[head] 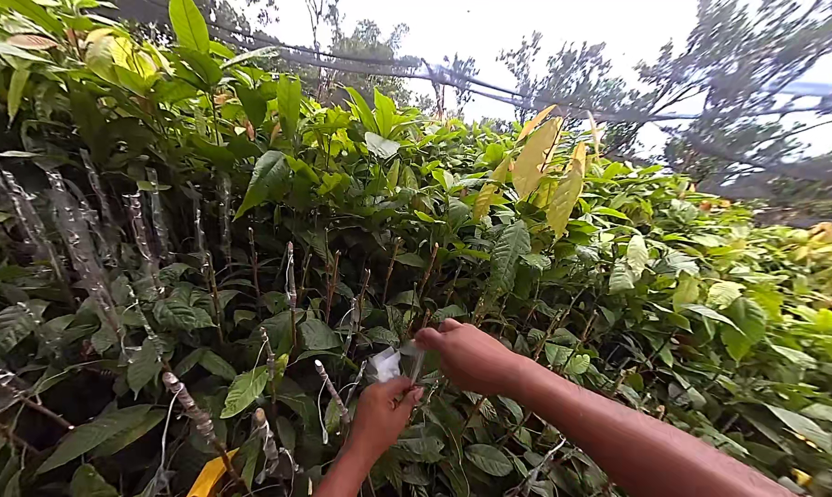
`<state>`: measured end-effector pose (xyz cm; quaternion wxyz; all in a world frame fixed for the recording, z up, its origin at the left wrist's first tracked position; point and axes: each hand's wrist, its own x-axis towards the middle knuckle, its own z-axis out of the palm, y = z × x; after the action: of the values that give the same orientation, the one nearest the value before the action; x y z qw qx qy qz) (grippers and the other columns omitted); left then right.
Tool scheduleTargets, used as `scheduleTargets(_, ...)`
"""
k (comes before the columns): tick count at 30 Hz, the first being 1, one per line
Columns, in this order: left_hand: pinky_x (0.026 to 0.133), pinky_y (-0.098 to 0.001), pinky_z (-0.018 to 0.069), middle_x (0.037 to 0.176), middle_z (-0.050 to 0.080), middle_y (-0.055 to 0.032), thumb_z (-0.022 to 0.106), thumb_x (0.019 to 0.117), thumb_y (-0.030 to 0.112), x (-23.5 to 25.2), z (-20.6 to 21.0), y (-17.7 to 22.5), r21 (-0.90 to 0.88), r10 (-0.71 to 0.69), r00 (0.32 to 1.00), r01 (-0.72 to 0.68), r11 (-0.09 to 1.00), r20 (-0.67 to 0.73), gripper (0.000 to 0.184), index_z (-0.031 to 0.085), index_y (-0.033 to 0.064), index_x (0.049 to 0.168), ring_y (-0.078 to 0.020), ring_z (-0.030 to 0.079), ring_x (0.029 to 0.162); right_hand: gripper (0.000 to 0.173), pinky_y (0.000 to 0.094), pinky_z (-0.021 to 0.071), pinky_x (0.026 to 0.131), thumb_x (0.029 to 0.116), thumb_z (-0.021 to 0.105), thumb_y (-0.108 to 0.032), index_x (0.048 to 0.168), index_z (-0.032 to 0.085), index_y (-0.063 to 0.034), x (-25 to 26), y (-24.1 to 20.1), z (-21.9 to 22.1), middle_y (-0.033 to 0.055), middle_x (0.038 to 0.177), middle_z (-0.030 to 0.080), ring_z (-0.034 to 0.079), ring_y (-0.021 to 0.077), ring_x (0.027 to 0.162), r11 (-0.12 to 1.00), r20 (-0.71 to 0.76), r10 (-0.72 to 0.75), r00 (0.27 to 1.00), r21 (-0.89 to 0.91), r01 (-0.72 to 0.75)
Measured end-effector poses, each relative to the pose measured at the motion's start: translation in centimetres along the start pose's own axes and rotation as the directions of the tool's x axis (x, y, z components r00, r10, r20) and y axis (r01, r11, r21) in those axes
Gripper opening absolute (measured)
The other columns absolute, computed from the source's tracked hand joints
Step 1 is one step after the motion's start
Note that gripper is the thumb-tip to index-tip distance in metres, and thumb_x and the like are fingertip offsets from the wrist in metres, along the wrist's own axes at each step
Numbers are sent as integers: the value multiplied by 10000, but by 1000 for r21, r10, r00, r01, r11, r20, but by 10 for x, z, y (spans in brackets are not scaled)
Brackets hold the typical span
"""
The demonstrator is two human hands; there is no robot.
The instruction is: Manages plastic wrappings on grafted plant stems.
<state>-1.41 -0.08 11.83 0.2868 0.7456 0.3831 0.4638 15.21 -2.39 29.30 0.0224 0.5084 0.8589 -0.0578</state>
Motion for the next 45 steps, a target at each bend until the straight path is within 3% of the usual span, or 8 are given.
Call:
scheduleTargets(6,832,-449,605,943,752,-91,576,1041,269,6,-6,16,87,-85,993,78,993,83,275,761,72,1095,-213,732,820,303,437,555,977,1023,606,-116,1318,614,-45,3,-6,0,101,1188,725,703,203,1074,936,2,-69,998,345,65)
scheduleTargets(10,775,-363,633,964,758,-51,574,1048,276,9,-19,10,29,-69,996,68,997,52,280,740,76,1153,-145,738,785,281,563,498,920,999,570,-113,1272,607,-59,-1,-6,14,165,1030,707,657,372,1047,990,-89,-43,995,-139,31)
scheduleTargets(14,762,-407,609,911,752,-73,553,1052,240,10,-15,17,59,-118,988,112,992,99,260,738,76,1133,-179,725,750,254,425,566,843,1028,597,-157,1252,654,-51,-1,-13,6,87,1015,733,701,188,891,900,-65,10,998,435,20)
scheduleTargets(17,822,-401,616,999,757,-57,569,1045,316,10,-18,16,109,-73,987,57,992,143,297,750,109,1158,-166,735,823,343,489,513,1020,1042,483,-79,1364,600,-79,-1,1,7,121,1230,711,647,282,1207,996,-139,-67,988,46,74)
scheduleTargets(20,700,-373,620,873,749,-42,581,1019,339,6,-12,18,25,19,1000,-19,1000,-1,323,766,81,1080,-136,710,699,169,546,576,757,1036,507,-74,1143,628,-24,-4,-7,23,186,967,704,708,398,924,964,-217,-139,966,-253,82)
scheduleTargets(30,559,-274,582,833,733,-5,655,989,245,7,-6,23,-168,-32,997,21,986,-65,210,747,92,1099,-78,649,575,145,203,459,523,1009,621,-107,1135,665,-50,-23,-1,-10,14,887,694,564,41,593,567,-17,63,998,824,-22)
scheduleTargets(34,674,-304,620,926,748,-7,616,1011,246,2,-6,20,-101,78,997,-80,992,-24,222,757,97,1094,-85,696,699,391,472,548,1001,984,658,-130,1364,596,-64,-4,20,12,100,1276,709,699,232,1135,940,-67,107,992,332,-79)
scheduleTargets(45,695,-321,631,956,750,-69,644,959,104,-2,-7,22,-179,68,995,-79,981,-67,179,736,10,1080,-116,716,727,242,635,534,869,1054,522,-143,1172,716,-60,9,-15,8,206,1306,613,621,431,1148,990,-72,-32,997,-142,21)
